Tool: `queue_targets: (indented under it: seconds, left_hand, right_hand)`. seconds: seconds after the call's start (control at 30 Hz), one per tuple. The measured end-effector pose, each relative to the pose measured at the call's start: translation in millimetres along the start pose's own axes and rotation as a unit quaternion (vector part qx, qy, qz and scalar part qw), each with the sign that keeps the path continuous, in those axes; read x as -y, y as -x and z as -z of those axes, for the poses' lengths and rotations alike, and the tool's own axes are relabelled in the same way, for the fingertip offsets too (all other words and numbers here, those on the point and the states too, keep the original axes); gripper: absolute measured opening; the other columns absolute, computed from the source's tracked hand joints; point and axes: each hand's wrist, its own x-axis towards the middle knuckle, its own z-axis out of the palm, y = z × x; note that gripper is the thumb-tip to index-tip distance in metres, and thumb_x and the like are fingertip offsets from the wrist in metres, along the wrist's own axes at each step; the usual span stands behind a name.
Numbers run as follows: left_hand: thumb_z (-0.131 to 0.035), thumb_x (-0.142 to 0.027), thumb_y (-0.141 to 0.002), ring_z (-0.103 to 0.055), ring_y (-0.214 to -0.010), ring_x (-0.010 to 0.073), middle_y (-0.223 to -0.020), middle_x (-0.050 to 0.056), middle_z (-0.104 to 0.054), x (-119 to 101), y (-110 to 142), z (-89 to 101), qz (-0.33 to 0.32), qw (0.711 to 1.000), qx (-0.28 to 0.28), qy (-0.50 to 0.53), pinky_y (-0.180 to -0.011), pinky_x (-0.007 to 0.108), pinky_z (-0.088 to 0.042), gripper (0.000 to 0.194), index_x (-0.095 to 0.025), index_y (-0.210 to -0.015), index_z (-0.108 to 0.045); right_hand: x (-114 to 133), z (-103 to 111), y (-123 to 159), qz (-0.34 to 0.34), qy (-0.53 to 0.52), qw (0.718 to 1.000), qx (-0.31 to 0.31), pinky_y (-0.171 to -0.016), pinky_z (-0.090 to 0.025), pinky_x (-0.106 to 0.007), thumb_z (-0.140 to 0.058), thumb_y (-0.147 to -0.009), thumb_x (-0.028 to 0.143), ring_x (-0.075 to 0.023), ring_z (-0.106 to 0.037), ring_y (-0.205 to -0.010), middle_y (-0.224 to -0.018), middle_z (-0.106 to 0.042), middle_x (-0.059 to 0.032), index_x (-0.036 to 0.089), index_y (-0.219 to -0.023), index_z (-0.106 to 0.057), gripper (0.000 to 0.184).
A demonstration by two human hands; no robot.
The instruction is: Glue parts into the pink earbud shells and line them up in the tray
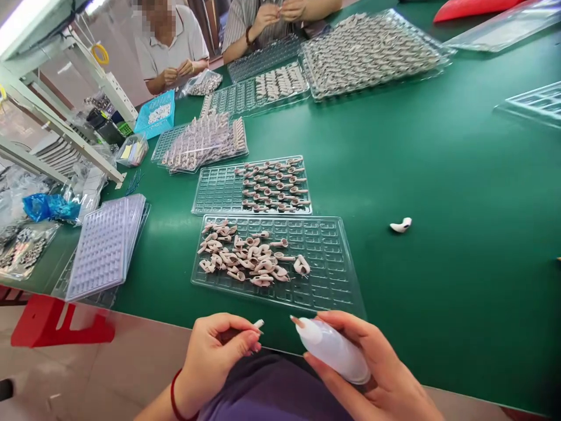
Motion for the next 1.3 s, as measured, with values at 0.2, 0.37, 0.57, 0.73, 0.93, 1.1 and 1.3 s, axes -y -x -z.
queue_targets:
  seconds: [0.2, 0.37, 0.57, 0.73, 0.93, 1.1, 1.3]
  left_hand:
    - [-0.081, -0.024, -0.067, -0.071, -0.071, 0.0167, -0.085, 0.008, -0.073, 0.6, 3.8, -1.0, -0.034, 0.998, -0.015, -0.056, -0.067, 0.025, -0.061, 0.024, -0.018, -0.09, -0.079]
    - [-0.07, -0.014, -0.074, -0.07, -0.072, 0.0161, -0.088, 0.008, -0.072, 0.9, 2.0, -3.0, -0.171, 0.965, -0.025, -0.198, -0.059, 0.021, -0.06, 0.015, -0.021, -0.083, -0.08]
    - [-0.066, -0.008, -0.078, -0.068, -0.068, 0.014, -0.083, 0.006, -0.072, 2.3, 6.9, -11.9, -0.288, 0.916, -0.01, -0.28, -0.06, 0.021, -0.059, 0.021, -0.022, -0.09, -0.075]
    - [-0.066, -0.007, -0.076, -0.069, -0.073, 0.0164, -0.083, 0.005, -0.069, 0.5, 10.0, -19.3, -0.342, 0.888, 0.009, -0.308, -0.066, 0.025, -0.058, 0.027, -0.026, -0.094, -0.073]
    - [-0.066, -0.008, -0.076, -0.065, -0.068, 0.0152, -0.081, 0.005, -0.065, -1.2, 12.2, -19.1, -0.325, 0.895, 0.045, -0.301, -0.061, 0.024, -0.056, 0.025, -0.025, -0.092, -0.075]
    - [-0.066, -0.008, -0.075, -0.063, -0.064, 0.014, -0.074, 0.004, -0.061, -5.4, 12.5, -19.4, -0.297, 0.911, 0.067, -0.279, -0.058, 0.023, -0.054, 0.022, -0.023, -0.086, -0.077]
    - [-0.068, -0.008, -0.074, -0.063, -0.065, 0.0145, -0.074, 0.004, -0.06, -5.4, 11.1, -19.8, -0.29, 0.92, 0.081, -0.25, -0.059, 0.024, -0.056, 0.022, -0.024, -0.086, -0.078]
  right_hand:
    - [-1.1, -1.6, 7.4, -0.002, 0.049, 0.999, -0.008, -0.073, -0.058, -0.026, -0.059, -0.09, 0.041, -0.019, -0.072, -0.085, -0.103, -0.071, -0.0068, 0.026, -0.12, -0.05, 0.035]
    - [-0.1, 4.2, 5.9, 0.04, 0.054, 0.998, 0.011, -0.07, -0.059, -0.023, -0.062, -0.087, 0.034, -0.0178, -0.073, -0.082, -0.1, -0.072, -0.0048, 0.027, -0.123, -0.048, 0.039]
    - [9.9, 2.2, 2.9, -0.025, -0.03, 0.999, 0.011, -0.064, -0.059, -0.02, -0.065, -0.086, 0.035, -0.0166, -0.072, -0.076, -0.096, -0.072, -0.0048, 0.027, -0.118, -0.053, 0.035]
    - [26.2, -6.4, -3.8, -0.147, -0.191, 0.967, 0.088, -0.058, -0.058, -0.02, -0.072, -0.079, 0.043, -0.0161, -0.07, -0.07, -0.087, -0.07, -0.0026, 0.027, -0.115, -0.057, 0.042]
    - [36.3, -6.8, -2.5, -0.205, -0.25, 0.941, 0.096, -0.057, -0.055, -0.02, -0.071, -0.079, 0.045, -0.0146, -0.067, -0.068, -0.084, -0.066, 0.0002, 0.028, -0.111, -0.052, 0.041]
    - [38.7, -4.5, -2.1, -0.223, -0.277, 0.929, 0.106, -0.056, -0.052, -0.019, -0.073, -0.077, 0.047, -0.0123, -0.063, -0.065, -0.079, -0.062, 0.0028, 0.029, -0.109, -0.05, 0.043]
    - [38.6, -6.2, -1.1, -0.236, -0.304, 0.917, 0.1, -0.058, -0.052, -0.022, -0.074, -0.076, 0.048, -0.0146, -0.065, -0.069, -0.079, -0.061, 0.0017, 0.028, -0.108, -0.049, 0.045]
